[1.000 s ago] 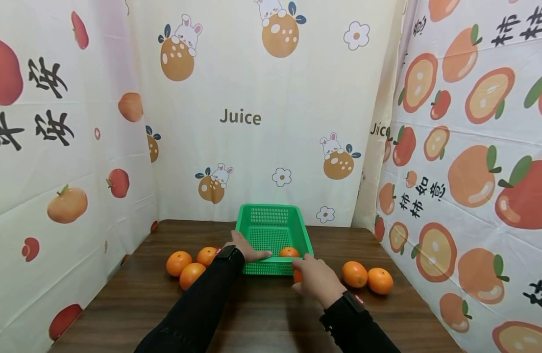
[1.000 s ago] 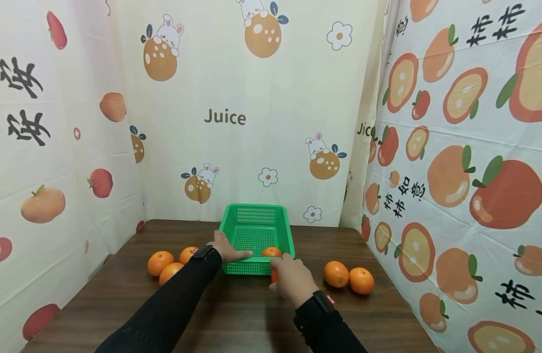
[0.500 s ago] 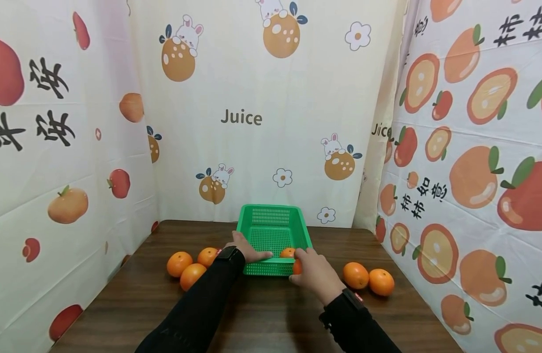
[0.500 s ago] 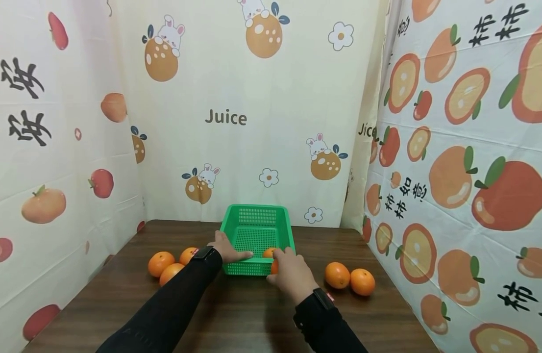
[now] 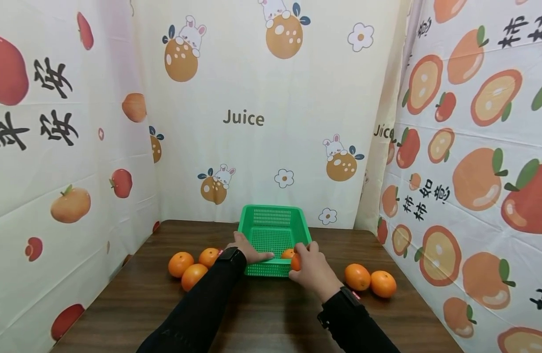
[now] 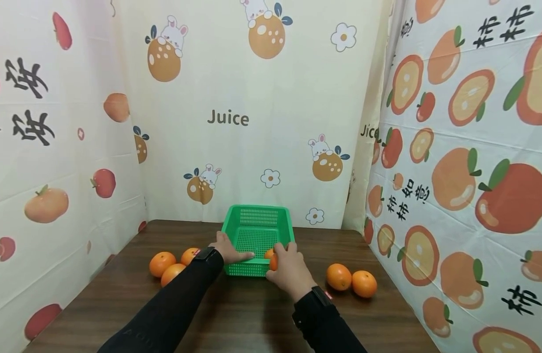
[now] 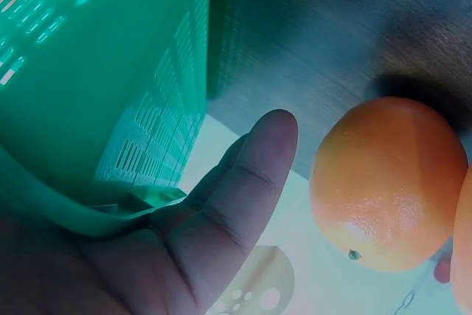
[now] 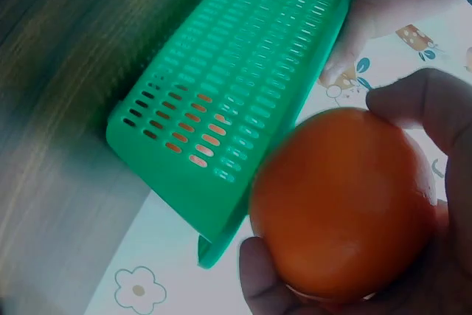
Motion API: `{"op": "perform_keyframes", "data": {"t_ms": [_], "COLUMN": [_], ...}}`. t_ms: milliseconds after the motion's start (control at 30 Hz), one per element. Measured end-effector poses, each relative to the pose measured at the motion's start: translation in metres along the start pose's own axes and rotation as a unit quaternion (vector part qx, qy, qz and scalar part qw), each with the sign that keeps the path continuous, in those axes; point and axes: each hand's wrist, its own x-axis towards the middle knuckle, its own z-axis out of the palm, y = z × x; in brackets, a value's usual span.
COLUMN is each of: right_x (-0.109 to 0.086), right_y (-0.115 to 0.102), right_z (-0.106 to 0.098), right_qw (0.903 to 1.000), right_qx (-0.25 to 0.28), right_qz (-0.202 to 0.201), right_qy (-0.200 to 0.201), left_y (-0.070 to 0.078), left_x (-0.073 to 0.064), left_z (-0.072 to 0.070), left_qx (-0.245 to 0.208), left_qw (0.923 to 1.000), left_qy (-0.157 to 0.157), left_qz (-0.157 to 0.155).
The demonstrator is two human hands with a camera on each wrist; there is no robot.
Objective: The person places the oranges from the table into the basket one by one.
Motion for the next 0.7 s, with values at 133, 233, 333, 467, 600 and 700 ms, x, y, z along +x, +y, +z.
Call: {"op": "perform_keyframes", "data": {"t_ms": [133, 233, 333, 467, 600, 700], "right_x": [0.003, 0.006, 0.008, 0.009, 0.009, 0.010], "right_y": [0.002, 0.003, 0.002, 0.001, 0.001, 0.002], "right_z": [0.003, 0.006, 0.008, 0.010, 0.013, 0.014], "right_qw": [0.9999, 0.9995, 0.9987, 0.9977, 0.9966, 0.9958], "right_qx": [0.006, 0.011, 0.022, 0.031, 0.039, 0.045], "right_qz": [0.000, 0.003, 0.010, 0.009, -0.002, -0.008], "right_qy": [0.016, 0.029, 0.044, 0.060, 0.073, 0.080], "left_y": [0.002, 0.003, 0.004, 0.004, 0.005, 0.006], "left_x": [-0.003, -0.006, -0.009, -0.012, -0.015, -0.017], "left_z": [-0.002, -0.004, -0.005, -0.004, -0.006, -0.008], "left_qx": [-0.004, 0.001, 0.008, 0.006, 0.005, 0.016], "left_qw": [1.0000, 1.0000, 1.0000, 1.0000, 1.0000, 0.9999], "left_qy": [0.001, 0.001, 0.001, 0.003, 0.002, -0.001], "left_qz": [-0.004, -0.001, 0.005, 0.003, -0.001, 0.001]}}
